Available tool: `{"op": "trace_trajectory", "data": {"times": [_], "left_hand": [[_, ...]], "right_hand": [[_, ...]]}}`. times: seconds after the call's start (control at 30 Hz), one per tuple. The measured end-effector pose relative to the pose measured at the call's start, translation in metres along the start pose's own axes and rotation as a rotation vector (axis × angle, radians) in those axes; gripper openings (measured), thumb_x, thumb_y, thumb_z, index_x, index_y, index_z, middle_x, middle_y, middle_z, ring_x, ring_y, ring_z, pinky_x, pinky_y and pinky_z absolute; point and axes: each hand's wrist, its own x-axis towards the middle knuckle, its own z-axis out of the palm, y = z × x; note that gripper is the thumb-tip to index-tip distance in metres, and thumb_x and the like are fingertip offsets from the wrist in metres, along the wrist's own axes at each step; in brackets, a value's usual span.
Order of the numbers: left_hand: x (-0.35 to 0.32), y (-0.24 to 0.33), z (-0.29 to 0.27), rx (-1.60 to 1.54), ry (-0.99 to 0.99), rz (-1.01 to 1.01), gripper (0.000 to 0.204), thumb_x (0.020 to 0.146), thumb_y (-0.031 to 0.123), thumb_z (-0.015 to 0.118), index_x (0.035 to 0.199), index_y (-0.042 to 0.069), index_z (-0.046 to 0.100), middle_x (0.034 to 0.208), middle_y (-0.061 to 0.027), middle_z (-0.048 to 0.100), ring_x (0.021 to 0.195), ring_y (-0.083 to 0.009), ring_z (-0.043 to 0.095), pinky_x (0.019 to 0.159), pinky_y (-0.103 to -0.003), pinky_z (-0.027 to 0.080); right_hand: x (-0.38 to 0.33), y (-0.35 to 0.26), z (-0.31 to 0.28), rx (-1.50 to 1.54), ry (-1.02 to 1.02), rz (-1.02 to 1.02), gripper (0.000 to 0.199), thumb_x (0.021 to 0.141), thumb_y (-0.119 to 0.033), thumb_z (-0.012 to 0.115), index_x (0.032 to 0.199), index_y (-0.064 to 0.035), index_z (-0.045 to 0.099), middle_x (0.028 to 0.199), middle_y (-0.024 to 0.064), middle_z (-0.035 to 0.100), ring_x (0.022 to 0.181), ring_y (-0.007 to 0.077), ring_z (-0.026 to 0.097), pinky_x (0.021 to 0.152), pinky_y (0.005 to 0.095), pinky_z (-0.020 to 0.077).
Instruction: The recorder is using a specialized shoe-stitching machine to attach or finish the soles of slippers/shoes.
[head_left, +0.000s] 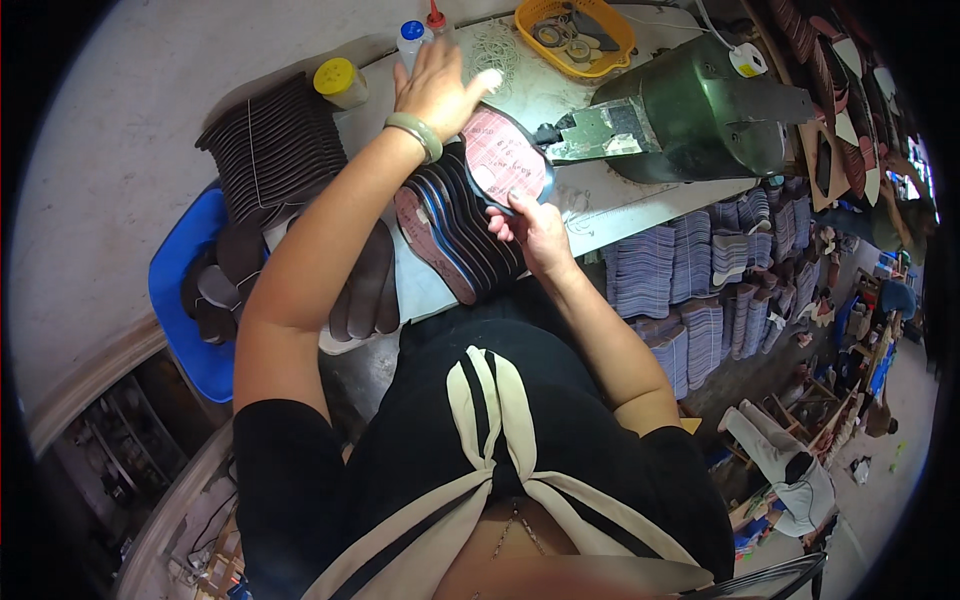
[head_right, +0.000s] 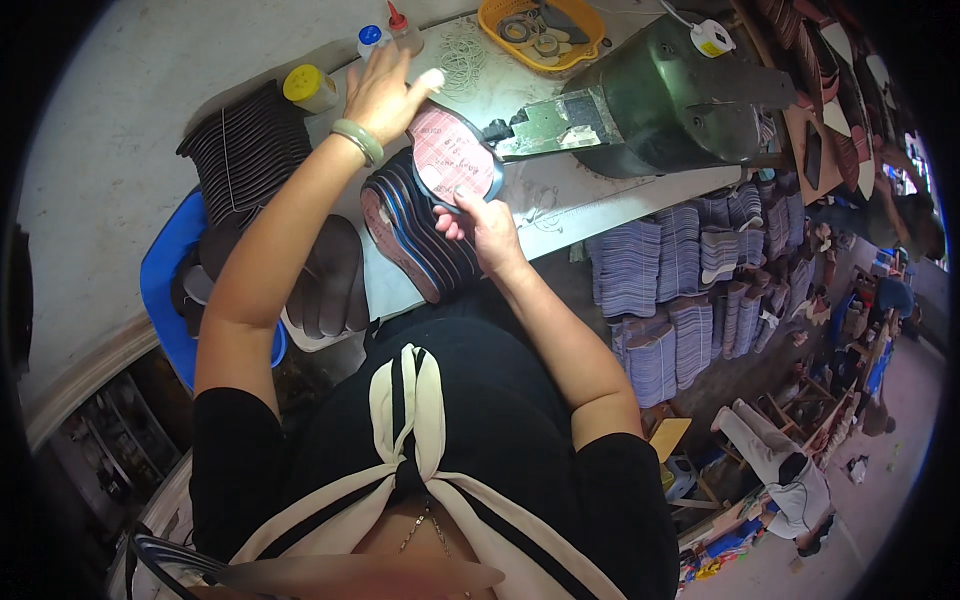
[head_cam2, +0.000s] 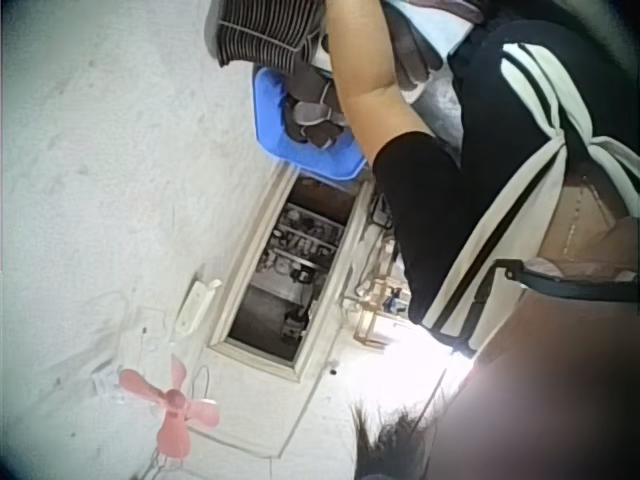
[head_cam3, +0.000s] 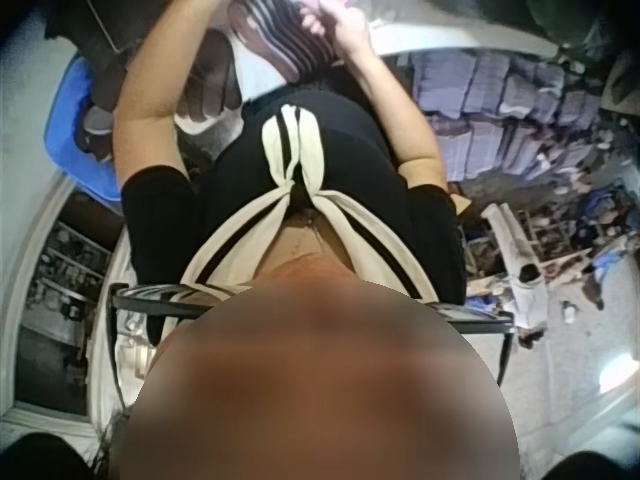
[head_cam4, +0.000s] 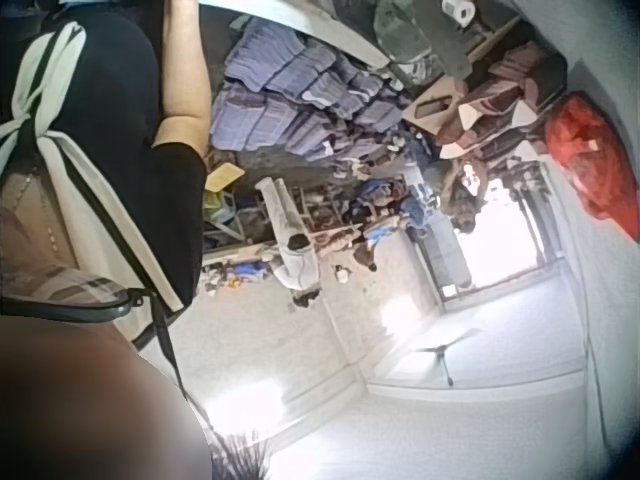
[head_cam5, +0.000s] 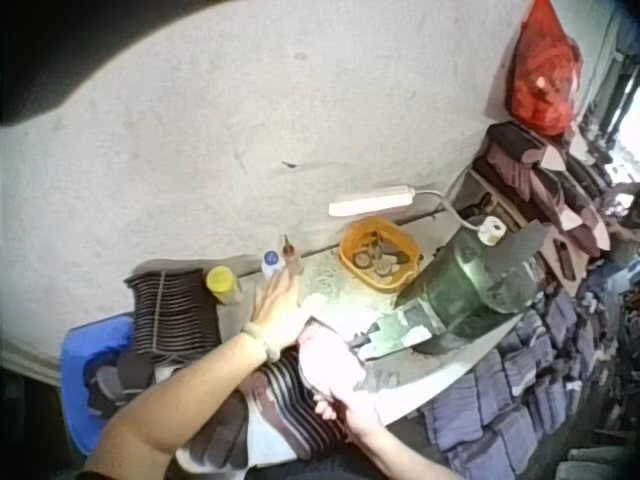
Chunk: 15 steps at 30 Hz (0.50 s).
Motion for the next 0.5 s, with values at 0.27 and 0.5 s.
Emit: {"op": "trace_trajectory", "data": {"times": [0.27,0.5], "left_hand": [[0.014,-0.01,0.008,-0.609,-0.974,0.226,0.053,0.072,0.012,0.067,0.123,0.006,0.052,0.113,-0.0083,0.061,0.101,-0.0174,0.056,0.09,-0.029,0.045],[-0.014,-0.009,0.005,-0.939,-0.897,-0.046,0.045,0.075,0.003,0.061,0.119,0.004,0.053,0.103,-0.0058,0.06,0.092,-0.0129,0.055,0.083,-0.025,0.046]], "right_hand": [[0.017,-0.013,-0.006,-0.086,0.065,0.06,0.041,0.093,-0.03,0.048,0.082,0.0068,0.063,0.062,0.0072,0.062,0.047,0.0089,0.05,0.045,0.0193,0.0381],[0.019,-0.031,-0.014,-0.314,-0.016,0.021,0.036,0.091,-0.031,0.052,0.076,-0.0001,0.063,0.06,0.0072,0.063,0.044,0.0083,0.05,0.043,0.02,0.0371]]}}
